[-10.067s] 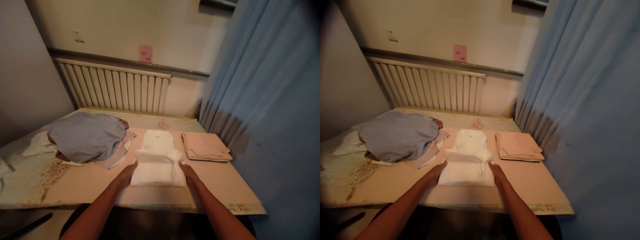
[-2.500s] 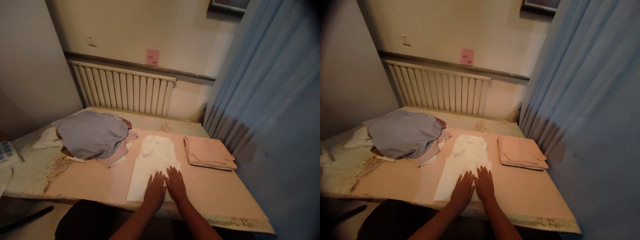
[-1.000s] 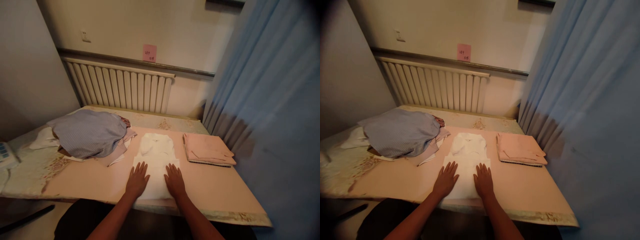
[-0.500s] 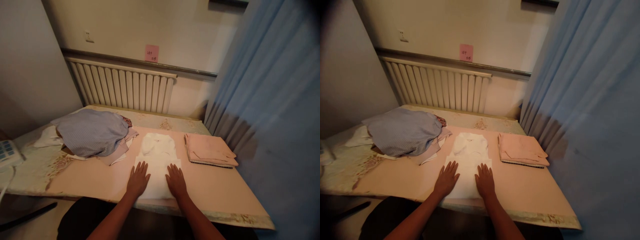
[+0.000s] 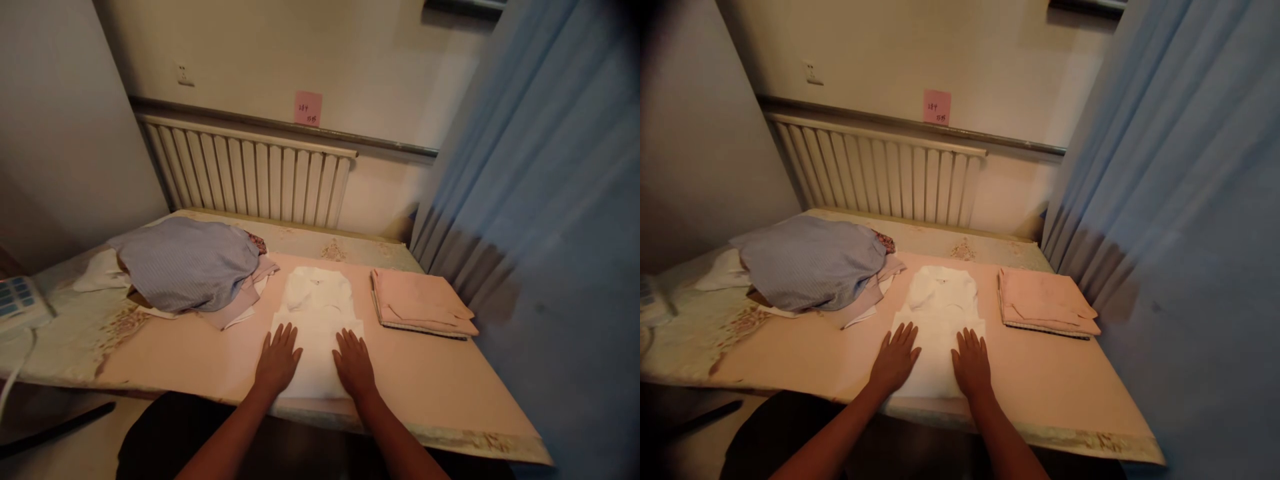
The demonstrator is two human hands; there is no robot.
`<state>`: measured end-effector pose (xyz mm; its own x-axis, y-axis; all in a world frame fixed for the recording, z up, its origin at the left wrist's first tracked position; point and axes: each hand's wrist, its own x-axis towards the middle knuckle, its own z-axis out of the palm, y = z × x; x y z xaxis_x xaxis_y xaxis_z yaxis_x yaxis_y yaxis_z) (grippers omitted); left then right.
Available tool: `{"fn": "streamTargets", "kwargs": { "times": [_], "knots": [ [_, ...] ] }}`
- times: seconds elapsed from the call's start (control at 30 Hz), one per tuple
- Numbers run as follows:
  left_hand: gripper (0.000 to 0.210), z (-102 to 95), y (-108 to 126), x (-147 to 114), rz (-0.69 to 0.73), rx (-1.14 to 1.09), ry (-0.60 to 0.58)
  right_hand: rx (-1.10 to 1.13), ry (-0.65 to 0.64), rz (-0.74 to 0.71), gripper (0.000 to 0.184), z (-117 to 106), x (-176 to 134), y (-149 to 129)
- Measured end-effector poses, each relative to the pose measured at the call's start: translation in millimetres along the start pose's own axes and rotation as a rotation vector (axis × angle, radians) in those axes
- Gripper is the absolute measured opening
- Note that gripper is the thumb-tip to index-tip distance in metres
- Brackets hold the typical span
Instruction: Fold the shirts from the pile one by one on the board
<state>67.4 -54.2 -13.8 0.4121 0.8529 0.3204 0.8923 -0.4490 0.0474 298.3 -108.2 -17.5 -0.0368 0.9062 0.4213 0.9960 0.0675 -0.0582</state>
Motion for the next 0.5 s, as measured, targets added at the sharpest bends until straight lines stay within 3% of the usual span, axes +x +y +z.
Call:
{"fn": "streamTargets", "kwargs": {
  "times": [0.5],
  "knots": [
    [0.053, 0.1, 0.7, 1.0, 0.003, -0.012, 0.024, -0.003, 0.023, -0.003, 0.042, -0.6, -0.1, 0.0]
  ]
}}
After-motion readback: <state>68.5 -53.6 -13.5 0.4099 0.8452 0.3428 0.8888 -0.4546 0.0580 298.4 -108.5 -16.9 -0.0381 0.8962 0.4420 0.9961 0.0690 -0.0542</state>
